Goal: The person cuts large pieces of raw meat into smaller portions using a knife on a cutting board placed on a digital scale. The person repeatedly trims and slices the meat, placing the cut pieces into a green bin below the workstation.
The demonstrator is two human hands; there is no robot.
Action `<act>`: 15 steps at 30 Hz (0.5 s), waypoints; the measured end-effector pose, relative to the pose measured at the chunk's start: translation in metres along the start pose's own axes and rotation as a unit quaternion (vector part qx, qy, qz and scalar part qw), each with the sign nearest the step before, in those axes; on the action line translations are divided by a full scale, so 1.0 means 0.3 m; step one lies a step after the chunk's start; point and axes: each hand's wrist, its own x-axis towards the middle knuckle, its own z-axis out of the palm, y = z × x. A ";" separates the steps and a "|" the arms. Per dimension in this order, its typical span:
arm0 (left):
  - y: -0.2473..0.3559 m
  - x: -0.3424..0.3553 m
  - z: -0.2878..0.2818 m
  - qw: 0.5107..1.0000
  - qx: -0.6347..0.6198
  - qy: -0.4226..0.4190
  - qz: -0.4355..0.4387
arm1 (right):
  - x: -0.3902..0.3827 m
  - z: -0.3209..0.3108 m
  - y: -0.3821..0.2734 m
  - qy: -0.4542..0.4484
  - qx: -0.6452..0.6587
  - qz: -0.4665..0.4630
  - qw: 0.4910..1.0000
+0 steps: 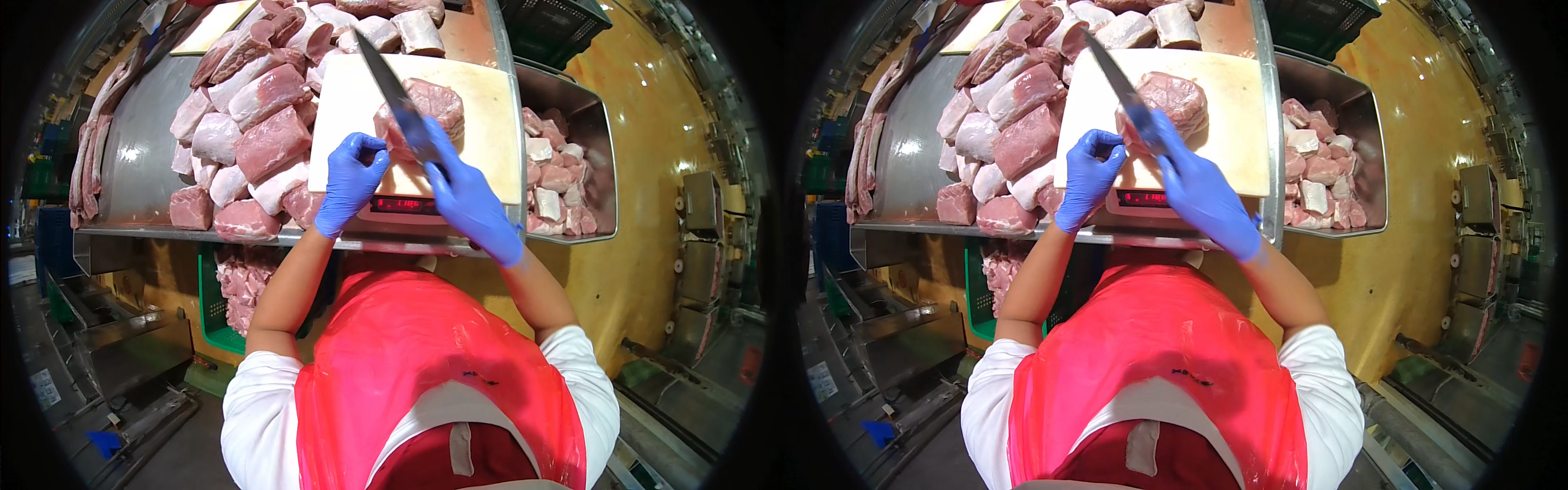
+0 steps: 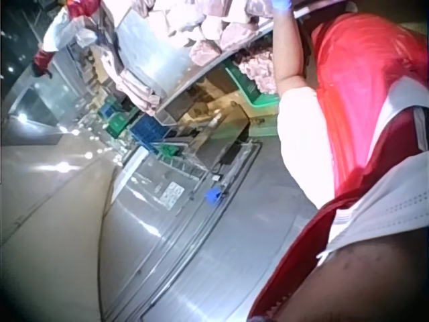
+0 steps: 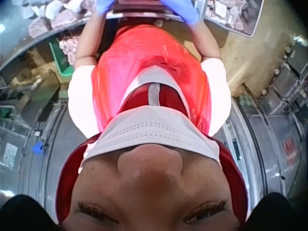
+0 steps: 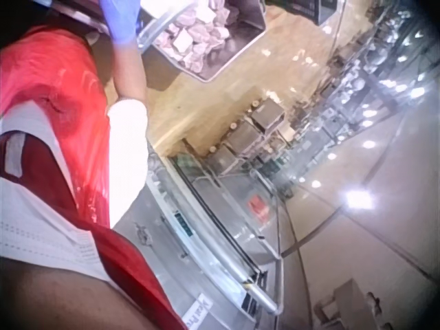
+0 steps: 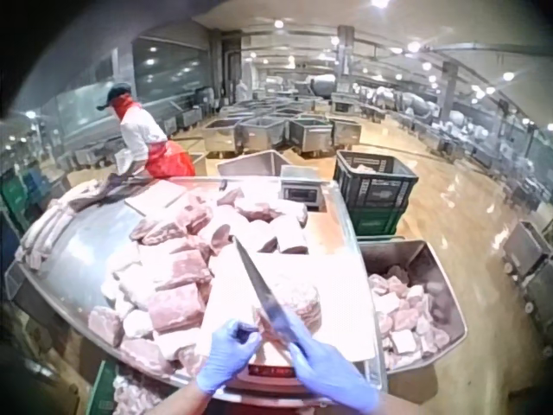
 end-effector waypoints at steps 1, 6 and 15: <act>0.001 -0.005 0.004 1.000 -0.007 0.002 -0.002 | 0.034 0.029 0.007 -0.004 -0.014 -0.021 1.000; -0.072 -0.006 -0.027 1.000 -0.019 0.011 0.006 | -0.015 -0.033 0.016 -0.155 -0.189 0.042 0.969; -0.041 -0.003 -0.197 0.975 0.204 -0.047 0.071 | -0.202 -0.385 -0.060 -0.282 -0.408 0.076 0.865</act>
